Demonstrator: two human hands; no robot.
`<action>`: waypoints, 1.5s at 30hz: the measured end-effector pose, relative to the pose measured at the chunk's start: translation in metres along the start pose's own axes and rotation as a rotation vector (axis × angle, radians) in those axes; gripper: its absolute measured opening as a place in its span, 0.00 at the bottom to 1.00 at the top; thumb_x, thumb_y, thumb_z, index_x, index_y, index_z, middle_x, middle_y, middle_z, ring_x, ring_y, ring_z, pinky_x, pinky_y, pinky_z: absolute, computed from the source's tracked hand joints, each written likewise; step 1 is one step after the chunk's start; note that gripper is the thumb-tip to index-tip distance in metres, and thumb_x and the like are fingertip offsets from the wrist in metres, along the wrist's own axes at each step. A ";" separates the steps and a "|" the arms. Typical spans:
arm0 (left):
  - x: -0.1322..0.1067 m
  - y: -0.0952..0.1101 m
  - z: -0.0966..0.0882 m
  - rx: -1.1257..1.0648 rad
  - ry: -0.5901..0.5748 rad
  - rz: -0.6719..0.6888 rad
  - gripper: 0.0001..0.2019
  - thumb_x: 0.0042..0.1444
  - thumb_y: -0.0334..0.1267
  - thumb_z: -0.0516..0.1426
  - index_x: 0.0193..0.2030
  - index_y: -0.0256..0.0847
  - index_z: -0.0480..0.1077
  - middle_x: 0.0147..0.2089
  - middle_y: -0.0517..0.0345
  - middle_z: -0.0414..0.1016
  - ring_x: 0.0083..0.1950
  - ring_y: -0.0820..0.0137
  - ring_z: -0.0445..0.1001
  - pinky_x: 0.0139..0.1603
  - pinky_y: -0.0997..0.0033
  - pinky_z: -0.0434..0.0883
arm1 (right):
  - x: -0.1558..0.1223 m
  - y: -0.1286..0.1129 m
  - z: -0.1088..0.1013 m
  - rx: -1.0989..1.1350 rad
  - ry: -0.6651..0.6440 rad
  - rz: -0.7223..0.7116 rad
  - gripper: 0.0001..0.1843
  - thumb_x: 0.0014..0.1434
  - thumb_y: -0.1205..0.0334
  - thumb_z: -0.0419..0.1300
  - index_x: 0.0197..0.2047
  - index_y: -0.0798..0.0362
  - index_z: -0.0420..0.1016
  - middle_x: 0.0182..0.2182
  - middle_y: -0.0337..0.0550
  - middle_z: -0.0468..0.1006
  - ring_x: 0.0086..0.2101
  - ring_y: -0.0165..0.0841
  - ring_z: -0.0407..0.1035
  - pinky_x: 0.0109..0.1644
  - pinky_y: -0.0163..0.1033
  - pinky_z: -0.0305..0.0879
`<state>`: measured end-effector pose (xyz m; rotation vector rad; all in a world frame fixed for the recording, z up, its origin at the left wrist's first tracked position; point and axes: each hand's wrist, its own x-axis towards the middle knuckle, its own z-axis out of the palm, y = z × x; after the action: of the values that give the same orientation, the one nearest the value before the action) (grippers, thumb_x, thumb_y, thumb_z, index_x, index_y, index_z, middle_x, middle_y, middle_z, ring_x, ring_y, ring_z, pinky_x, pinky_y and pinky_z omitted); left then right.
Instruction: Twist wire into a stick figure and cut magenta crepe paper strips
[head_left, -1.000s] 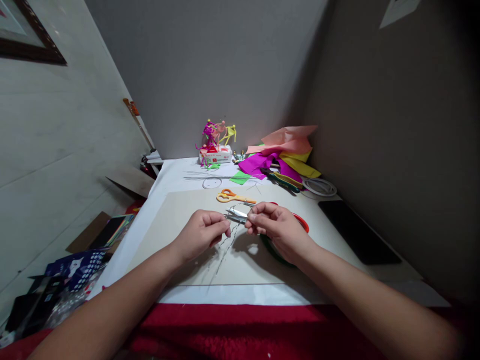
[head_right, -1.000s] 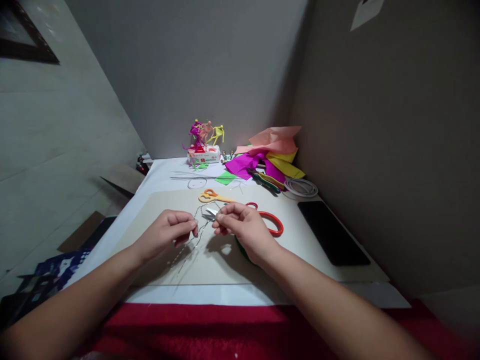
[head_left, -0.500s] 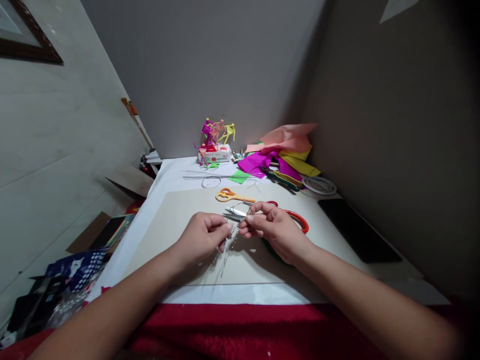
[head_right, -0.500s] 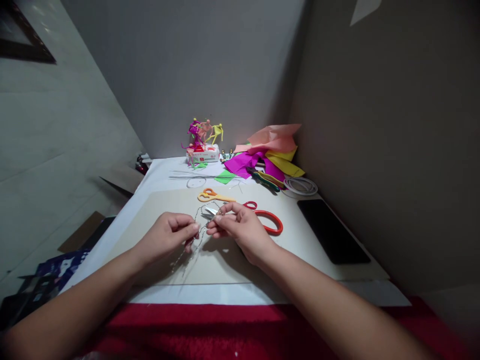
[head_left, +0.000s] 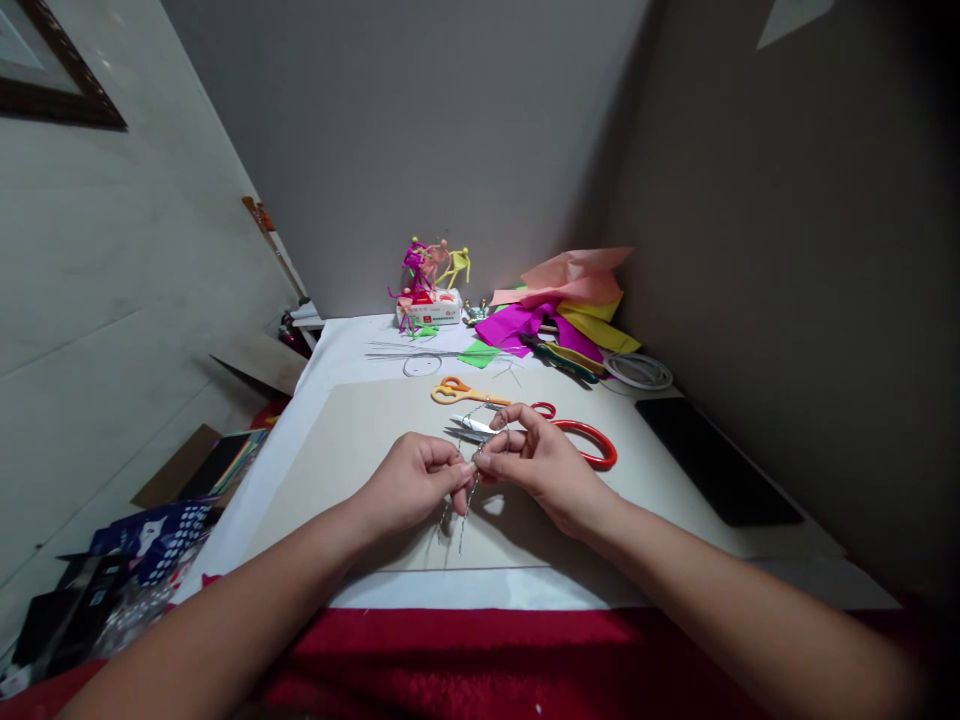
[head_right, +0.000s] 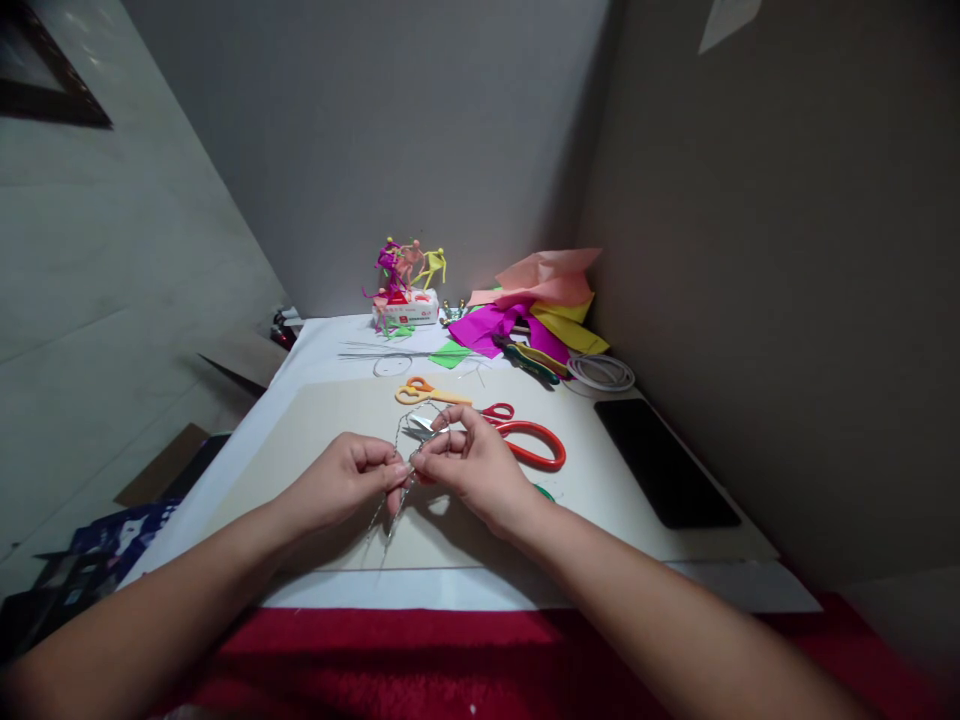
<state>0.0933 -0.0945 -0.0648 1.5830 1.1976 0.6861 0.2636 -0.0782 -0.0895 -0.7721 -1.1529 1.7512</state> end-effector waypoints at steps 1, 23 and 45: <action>0.001 -0.001 0.000 -0.004 -0.002 0.005 0.14 0.52 0.38 0.56 0.18 0.36 0.71 0.19 0.55 0.74 0.24 0.73 0.67 0.32 0.72 0.64 | 0.000 0.000 0.000 0.000 0.002 -0.008 0.23 0.43 0.65 0.69 0.38 0.50 0.60 0.24 0.33 0.75 0.27 0.28 0.70 0.35 0.35 0.64; 0.003 -0.012 0.001 -0.286 0.070 0.000 0.10 0.52 0.40 0.59 0.26 0.35 0.72 0.17 0.59 0.70 0.21 0.76 0.64 0.26 0.75 0.59 | 0.007 -0.002 -0.015 0.121 0.047 0.004 0.15 0.48 0.59 0.68 0.39 0.55 0.78 0.24 0.39 0.74 0.27 0.27 0.67 0.37 0.36 0.66; 0.000 -0.011 0.015 -0.296 0.211 0.102 0.10 0.54 0.38 0.58 0.24 0.36 0.71 0.18 0.60 0.69 0.24 0.73 0.67 0.33 0.73 0.64 | 0.005 0.001 -0.010 0.121 0.093 -0.054 0.16 0.47 0.58 0.68 0.39 0.55 0.78 0.25 0.38 0.72 0.28 0.28 0.67 0.37 0.37 0.66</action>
<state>0.1021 -0.0994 -0.0796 1.3534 1.1112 1.0676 0.2694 -0.0700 -0.0948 -0.7345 -0.9881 1.7051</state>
